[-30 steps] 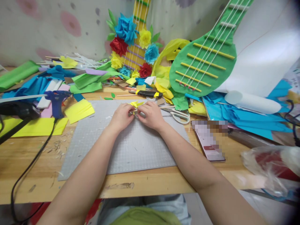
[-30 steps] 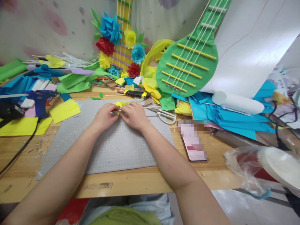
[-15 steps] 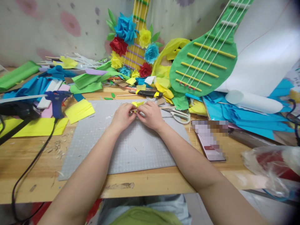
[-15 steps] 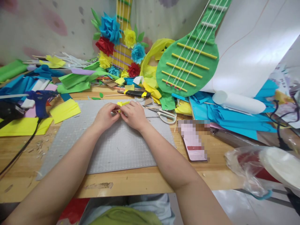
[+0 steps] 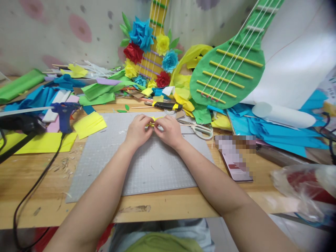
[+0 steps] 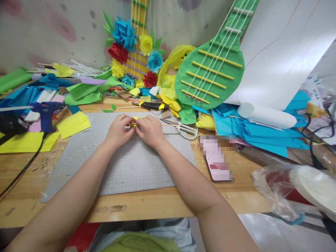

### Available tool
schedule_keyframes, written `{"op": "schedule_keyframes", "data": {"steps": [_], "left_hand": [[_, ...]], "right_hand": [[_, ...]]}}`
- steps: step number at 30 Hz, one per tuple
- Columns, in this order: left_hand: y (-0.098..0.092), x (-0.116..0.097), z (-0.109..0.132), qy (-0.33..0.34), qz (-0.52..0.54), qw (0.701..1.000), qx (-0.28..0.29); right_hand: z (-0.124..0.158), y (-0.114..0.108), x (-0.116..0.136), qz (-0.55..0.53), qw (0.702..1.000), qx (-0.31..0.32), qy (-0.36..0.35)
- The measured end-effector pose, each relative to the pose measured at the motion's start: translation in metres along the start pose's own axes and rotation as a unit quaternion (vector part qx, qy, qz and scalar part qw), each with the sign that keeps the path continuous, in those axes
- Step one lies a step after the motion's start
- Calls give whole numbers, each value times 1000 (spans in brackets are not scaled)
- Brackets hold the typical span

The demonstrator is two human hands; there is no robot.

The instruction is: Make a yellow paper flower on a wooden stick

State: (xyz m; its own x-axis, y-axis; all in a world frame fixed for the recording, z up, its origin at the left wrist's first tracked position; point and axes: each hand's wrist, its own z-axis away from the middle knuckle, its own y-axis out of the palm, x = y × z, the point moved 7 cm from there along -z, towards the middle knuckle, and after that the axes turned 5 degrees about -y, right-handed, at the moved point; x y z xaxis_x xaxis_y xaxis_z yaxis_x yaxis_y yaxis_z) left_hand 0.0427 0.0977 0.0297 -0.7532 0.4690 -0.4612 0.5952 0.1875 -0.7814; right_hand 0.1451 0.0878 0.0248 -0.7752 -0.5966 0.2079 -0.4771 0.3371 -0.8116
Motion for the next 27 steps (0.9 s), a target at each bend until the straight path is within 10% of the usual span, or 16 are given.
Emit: {"op": "schedule_keyframes", "data": {"steps": [27], "left_hand": [[1,6,0,-31,46,998,-12]], "right_hand": [[-1,1,-2,-12,1000,18,-10]]}}
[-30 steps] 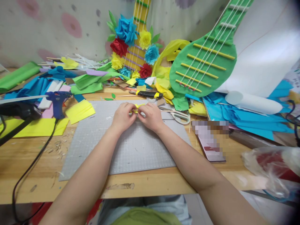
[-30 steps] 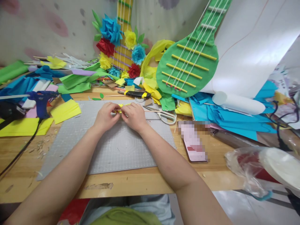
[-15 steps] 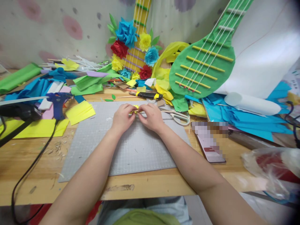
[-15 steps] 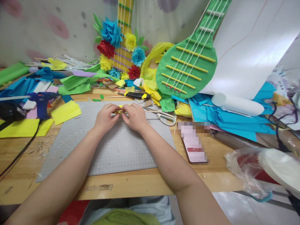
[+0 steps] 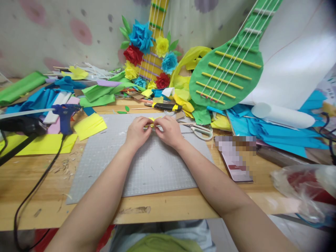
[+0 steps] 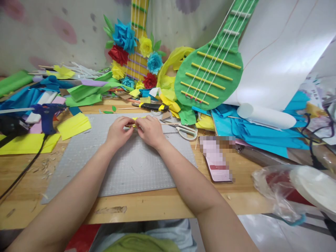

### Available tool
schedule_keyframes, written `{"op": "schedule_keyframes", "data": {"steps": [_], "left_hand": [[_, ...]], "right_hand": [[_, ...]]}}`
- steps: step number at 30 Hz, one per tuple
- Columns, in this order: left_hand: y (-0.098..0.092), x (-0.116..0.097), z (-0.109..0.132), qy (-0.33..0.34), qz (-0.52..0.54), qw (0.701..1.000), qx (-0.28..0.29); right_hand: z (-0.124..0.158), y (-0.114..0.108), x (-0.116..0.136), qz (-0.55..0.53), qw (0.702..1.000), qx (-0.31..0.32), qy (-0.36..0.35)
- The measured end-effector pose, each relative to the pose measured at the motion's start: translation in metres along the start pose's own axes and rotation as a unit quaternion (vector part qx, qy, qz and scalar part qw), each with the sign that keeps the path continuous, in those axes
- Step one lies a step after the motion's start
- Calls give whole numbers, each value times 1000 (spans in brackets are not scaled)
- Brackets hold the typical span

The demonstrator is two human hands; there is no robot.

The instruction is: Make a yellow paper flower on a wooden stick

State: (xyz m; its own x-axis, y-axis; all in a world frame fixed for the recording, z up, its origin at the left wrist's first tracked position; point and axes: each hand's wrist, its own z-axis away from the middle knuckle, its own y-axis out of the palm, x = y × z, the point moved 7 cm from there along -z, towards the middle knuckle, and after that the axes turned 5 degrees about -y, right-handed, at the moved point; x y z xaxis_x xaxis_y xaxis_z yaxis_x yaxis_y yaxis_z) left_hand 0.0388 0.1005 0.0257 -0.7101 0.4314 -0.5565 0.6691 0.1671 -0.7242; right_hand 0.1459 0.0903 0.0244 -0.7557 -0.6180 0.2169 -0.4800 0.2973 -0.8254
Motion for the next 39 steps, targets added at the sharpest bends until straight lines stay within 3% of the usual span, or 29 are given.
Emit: {"op": "schedule_keyframes", "data": {"steps": [20,28,39], "left_hand": [[-2,-1,9,3,-91,996,9],[0,2,12,-3,-110,994,4],[-7,-13,15,72,-149,984,-65]], "right_hand": [[0,0,2,30,999,24,-27],[-1,2,2,4,998,55,14],[1,8,2,-17,994,89,55]]}}
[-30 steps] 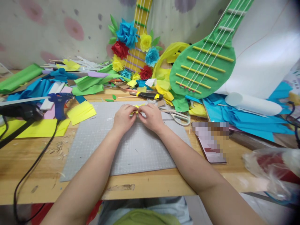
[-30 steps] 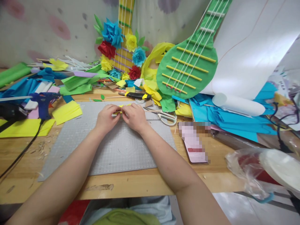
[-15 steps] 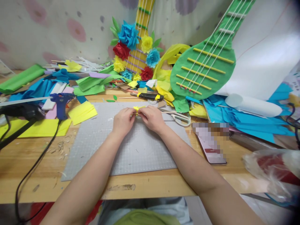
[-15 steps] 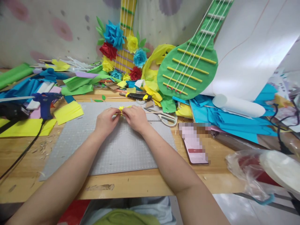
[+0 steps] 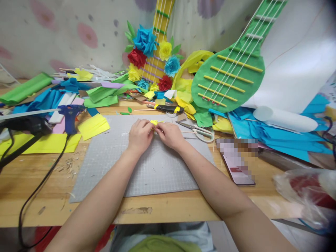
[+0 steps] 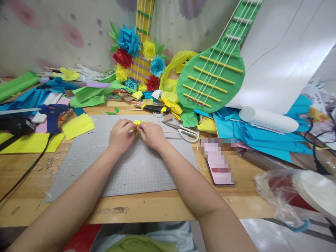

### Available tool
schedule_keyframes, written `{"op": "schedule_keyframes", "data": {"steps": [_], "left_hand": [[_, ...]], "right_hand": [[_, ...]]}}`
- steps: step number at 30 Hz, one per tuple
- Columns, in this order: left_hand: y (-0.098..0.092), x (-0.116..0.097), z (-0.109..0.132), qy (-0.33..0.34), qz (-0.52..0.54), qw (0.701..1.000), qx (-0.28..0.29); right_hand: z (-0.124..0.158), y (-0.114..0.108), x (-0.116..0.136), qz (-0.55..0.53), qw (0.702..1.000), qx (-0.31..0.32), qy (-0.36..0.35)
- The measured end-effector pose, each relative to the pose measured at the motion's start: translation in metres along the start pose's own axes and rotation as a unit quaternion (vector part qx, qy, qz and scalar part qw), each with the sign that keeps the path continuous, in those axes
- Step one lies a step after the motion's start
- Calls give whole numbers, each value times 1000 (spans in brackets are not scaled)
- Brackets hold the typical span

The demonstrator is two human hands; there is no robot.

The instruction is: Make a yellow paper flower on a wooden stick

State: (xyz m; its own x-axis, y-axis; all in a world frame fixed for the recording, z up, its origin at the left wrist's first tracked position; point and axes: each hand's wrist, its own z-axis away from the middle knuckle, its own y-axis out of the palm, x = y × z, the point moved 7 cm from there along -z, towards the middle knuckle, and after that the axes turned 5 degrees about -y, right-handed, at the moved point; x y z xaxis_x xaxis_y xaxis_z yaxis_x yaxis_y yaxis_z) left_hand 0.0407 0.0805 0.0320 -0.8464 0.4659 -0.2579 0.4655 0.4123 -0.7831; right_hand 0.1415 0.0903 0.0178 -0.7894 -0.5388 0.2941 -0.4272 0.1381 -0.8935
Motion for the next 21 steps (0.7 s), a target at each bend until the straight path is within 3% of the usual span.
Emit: {"op": "schedule_keyframes", "data": {"steps": [7,21], "left_hand": [[-2,4,0,-28,-17,999,-10],[5,8,-1,-55,-40,997,36]], "right_hand": [[2,-1,1,-5,999,-24,-28],[1,-2,7,31,997,-33,-58]]}}
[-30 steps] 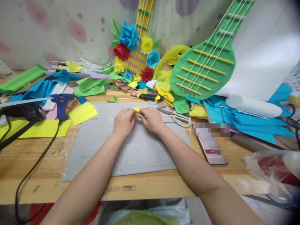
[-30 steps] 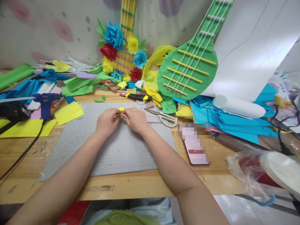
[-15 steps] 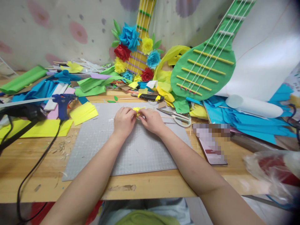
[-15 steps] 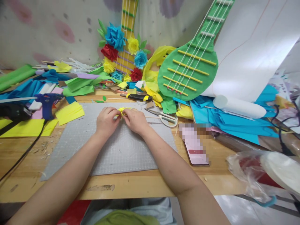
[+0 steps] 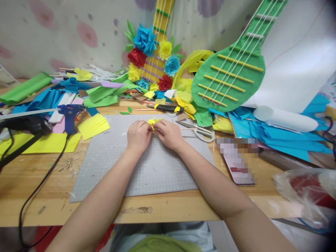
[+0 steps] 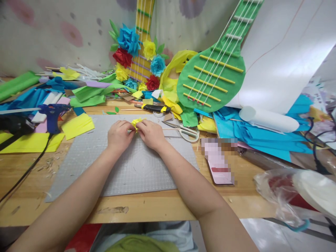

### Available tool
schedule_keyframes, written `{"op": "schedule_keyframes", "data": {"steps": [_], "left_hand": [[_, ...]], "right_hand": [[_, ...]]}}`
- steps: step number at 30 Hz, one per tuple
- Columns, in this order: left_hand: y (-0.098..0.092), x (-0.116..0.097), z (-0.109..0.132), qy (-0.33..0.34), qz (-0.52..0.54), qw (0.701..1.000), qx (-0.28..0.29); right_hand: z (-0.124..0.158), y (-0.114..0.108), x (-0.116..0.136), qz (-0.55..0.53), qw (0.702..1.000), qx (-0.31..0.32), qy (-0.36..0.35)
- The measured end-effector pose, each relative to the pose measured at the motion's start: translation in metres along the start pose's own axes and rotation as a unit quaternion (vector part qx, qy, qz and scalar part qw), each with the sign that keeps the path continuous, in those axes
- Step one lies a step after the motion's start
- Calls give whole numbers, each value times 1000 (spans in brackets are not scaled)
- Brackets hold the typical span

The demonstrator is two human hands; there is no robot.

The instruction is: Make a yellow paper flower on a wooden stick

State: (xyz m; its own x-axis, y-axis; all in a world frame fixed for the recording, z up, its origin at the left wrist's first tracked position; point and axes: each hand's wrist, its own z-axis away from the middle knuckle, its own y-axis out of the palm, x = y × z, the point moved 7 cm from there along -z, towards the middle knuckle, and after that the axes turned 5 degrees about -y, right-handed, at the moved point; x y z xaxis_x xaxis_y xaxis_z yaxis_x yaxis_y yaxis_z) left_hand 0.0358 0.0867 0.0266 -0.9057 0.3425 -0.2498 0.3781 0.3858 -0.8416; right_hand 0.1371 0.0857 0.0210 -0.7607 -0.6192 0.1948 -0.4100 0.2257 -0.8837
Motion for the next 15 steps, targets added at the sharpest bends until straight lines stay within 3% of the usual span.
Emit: {"op": "schedule_keyframes", "data": {"steps": [8,15], "left_hand": [[1,-5,-3,16,-34,999,26],[1,-2,-2,32,-28,999,-1]], "right_hand": [[-1,-1,-2,-1,1000,-3,21],[-2,5,-6,-26,999,10,22]]}}
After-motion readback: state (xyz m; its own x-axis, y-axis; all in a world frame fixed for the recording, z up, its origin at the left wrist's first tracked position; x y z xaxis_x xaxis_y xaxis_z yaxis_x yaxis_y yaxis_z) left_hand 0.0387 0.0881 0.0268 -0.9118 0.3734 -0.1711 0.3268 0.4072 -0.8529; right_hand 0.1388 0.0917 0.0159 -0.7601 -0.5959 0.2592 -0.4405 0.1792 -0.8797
